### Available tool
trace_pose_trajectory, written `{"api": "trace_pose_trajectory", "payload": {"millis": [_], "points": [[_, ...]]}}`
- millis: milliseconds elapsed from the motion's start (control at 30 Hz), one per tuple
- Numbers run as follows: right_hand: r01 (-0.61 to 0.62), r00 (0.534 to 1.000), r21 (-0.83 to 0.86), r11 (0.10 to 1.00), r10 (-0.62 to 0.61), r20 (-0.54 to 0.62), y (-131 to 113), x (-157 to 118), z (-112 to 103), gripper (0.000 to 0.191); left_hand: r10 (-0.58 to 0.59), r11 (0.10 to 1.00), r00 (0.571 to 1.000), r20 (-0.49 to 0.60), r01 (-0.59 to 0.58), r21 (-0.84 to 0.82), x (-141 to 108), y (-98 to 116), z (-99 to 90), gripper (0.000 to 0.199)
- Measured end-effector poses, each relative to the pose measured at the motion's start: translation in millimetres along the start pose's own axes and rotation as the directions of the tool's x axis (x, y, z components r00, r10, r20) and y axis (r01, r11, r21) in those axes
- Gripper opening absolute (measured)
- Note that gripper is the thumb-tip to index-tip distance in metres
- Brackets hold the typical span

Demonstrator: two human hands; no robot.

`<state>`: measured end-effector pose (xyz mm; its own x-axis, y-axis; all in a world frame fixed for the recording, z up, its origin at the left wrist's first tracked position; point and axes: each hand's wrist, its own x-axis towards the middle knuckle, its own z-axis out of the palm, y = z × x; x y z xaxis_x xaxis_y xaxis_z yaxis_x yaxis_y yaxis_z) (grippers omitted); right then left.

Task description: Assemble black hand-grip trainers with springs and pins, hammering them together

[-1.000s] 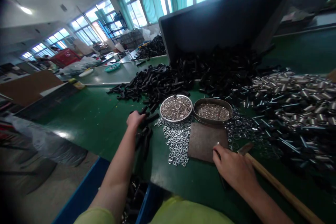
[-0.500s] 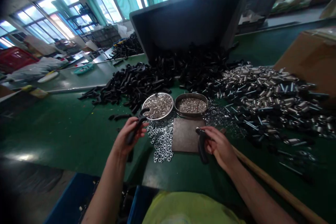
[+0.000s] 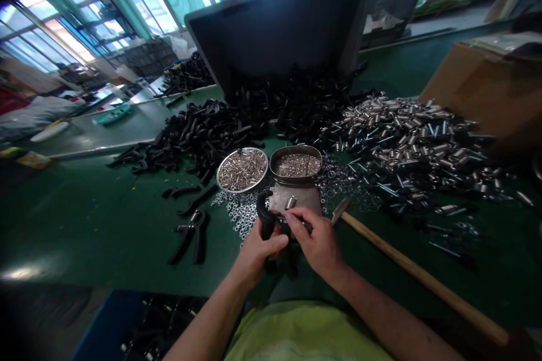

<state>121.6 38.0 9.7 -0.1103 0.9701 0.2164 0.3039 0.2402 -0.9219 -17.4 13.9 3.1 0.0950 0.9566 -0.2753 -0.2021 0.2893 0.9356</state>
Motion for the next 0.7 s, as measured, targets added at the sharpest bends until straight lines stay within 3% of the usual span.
{"api": "trace_pose_trajectory", "payload": {"millis": [133,233,367,467,533,600,667,700], "points": [[0.087,0.993,-0.096,0.992,-0.079,0.083,5.9,-0.5,0.8,0.022,0.124,0.991,0.992,0.033,-0.125,0.044,-1.2,5.3,2.7,0.06],[0.113,0.979,-0.111,0.987,-0.092,0.181,8.1,2.6,-3.9,0.023,0.023,0.993,0.999,0.039,-0.027,0.115,1.0,5.0,-2.2,0.057],[0.215,0.922,-0.134,0.967,-0.156,0.354,6.9,7.2,-15.9,0.023,-0.149,0.989,0.987,0.053,0.148,0.01,6.5,-1.3,-9.1,0.051],[0.278,0.927,-0.174,0.945,-0.216,0.308,10.1,6.0,-21.4,0.027,-0.124,0.99,0.991,0.04,0.127,-0.061,8.7,-4.9,-9.7,0.061],[0.161,0.964,-0.174,0.971,-0.118,0.237,16.0,4.1,-21.0,0.027,-0.062,0.998,0.998,0.027,0.063,-0.023,8.4,-4.6,-9.4,0.069],[-0.09,0.96,-0.097,0.991,0.112,0.257,23.0,3.7,-18.3,0.033,0.064,0.995,0.998,0.007,-0.064,0.081,7.3,-2.8,-9.8,0.074],[-0.342,0.868,0.016,0.94,0.309,0.389,28.4,6.0,-15.4,0.047,0.186,0.966,0.983,0.001,-0.183,0.183,6.0,-0.7,-11.2,0.077],[-0.419,0.818,0.063,0.906,0.346,0.459,30.0,8.0,-14.1,0.053,0.22,0.953,0.975,0.008,-0.216,0.214,5.3,0.0,-12.0,0.08]]}}
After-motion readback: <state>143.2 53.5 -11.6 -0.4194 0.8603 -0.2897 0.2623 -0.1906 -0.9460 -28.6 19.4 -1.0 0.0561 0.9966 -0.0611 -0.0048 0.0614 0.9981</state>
